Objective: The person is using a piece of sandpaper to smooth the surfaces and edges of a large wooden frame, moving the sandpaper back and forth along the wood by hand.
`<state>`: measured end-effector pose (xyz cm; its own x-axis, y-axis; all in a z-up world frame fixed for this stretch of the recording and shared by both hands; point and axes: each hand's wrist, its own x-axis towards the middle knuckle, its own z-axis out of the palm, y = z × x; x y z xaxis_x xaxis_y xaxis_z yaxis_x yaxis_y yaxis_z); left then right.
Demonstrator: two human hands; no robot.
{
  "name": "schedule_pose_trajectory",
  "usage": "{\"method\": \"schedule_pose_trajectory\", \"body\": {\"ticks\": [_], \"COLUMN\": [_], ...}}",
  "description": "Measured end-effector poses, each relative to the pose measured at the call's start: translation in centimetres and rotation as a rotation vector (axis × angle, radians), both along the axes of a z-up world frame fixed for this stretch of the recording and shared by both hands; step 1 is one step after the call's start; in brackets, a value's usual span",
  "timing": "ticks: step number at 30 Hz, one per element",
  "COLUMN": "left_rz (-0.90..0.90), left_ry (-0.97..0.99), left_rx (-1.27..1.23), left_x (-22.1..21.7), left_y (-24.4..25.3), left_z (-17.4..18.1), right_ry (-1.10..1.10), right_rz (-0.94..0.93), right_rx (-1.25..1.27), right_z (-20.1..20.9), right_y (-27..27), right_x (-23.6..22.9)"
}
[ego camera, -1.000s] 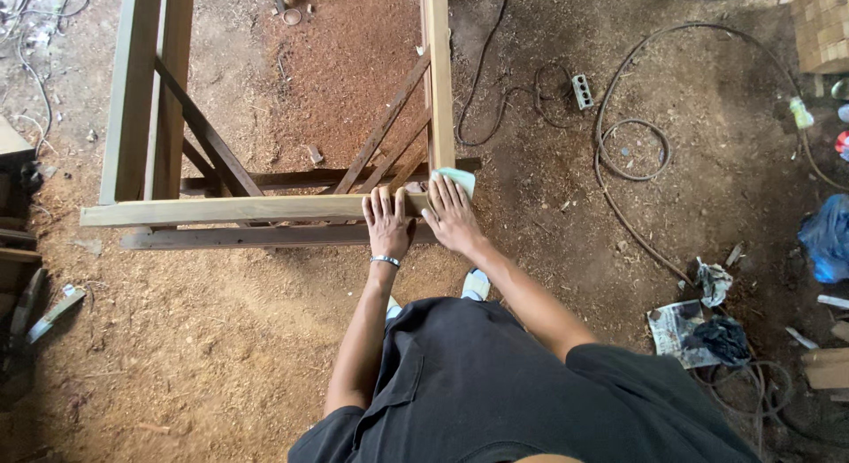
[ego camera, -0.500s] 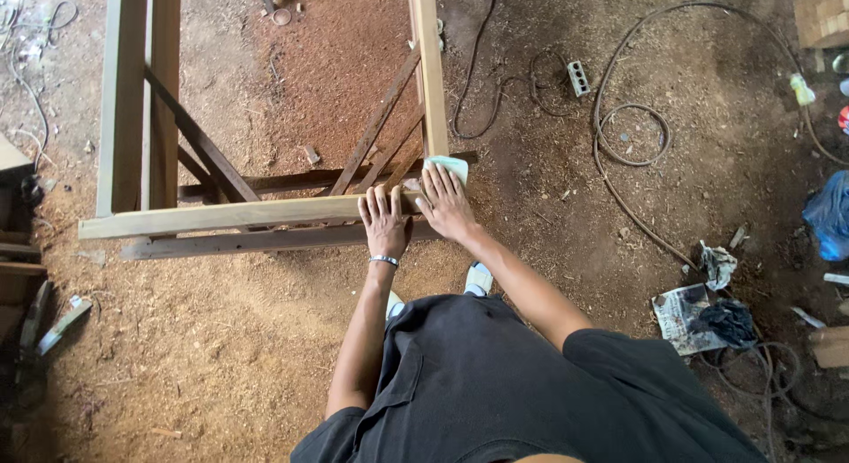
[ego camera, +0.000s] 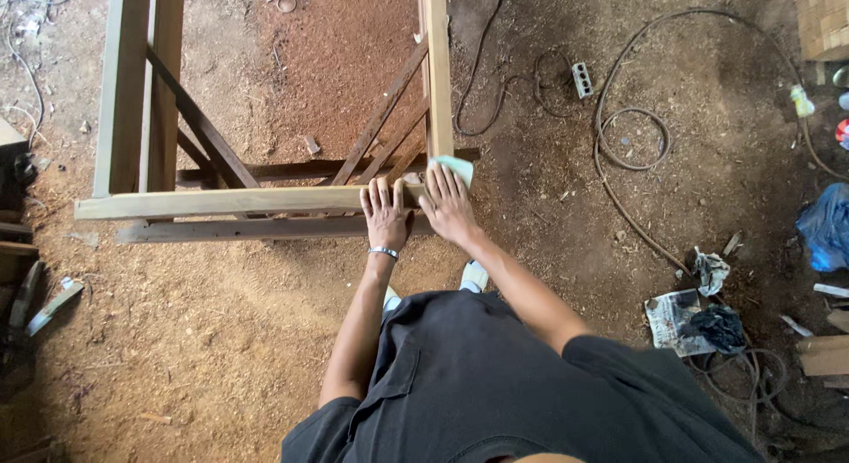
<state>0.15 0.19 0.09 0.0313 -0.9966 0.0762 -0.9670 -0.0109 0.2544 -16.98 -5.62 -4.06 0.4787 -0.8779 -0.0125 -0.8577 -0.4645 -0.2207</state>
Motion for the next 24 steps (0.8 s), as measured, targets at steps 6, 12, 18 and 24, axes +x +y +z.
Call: {"method": "schedule_pose_trajectory", "body": {"ticks": [6, 12, 18, 24], "left_rz": [0.002, 0.018, 0.015, 0.004], "left_ry": [-0.007, -0.009, -0.023, -0.014], "left_rx": [0.041, 0.035, 0.052, -0.013], "left_x": [-0.1, -0.1, -0.3, -0.2], "left_y": [-0.1, -0.3, 0.0, 0.0], "left_z": [0.4, 0.3, 0.7, 0.6], "right_ry": [0.058, -0.087, 0.031, -0.012], "right_rz": [-0.037, -0.012, -0.026, -0.017], "right_rx": [-0.042, -0.005, 0.016, -0.009], "right_z": [-0.8, -0.4, -0.6, 0.1], "right_y": [-4.7, 0.0, -4.3, -1.4], "right_x": [1.4, -0.5, 0.9, 0.2]}}
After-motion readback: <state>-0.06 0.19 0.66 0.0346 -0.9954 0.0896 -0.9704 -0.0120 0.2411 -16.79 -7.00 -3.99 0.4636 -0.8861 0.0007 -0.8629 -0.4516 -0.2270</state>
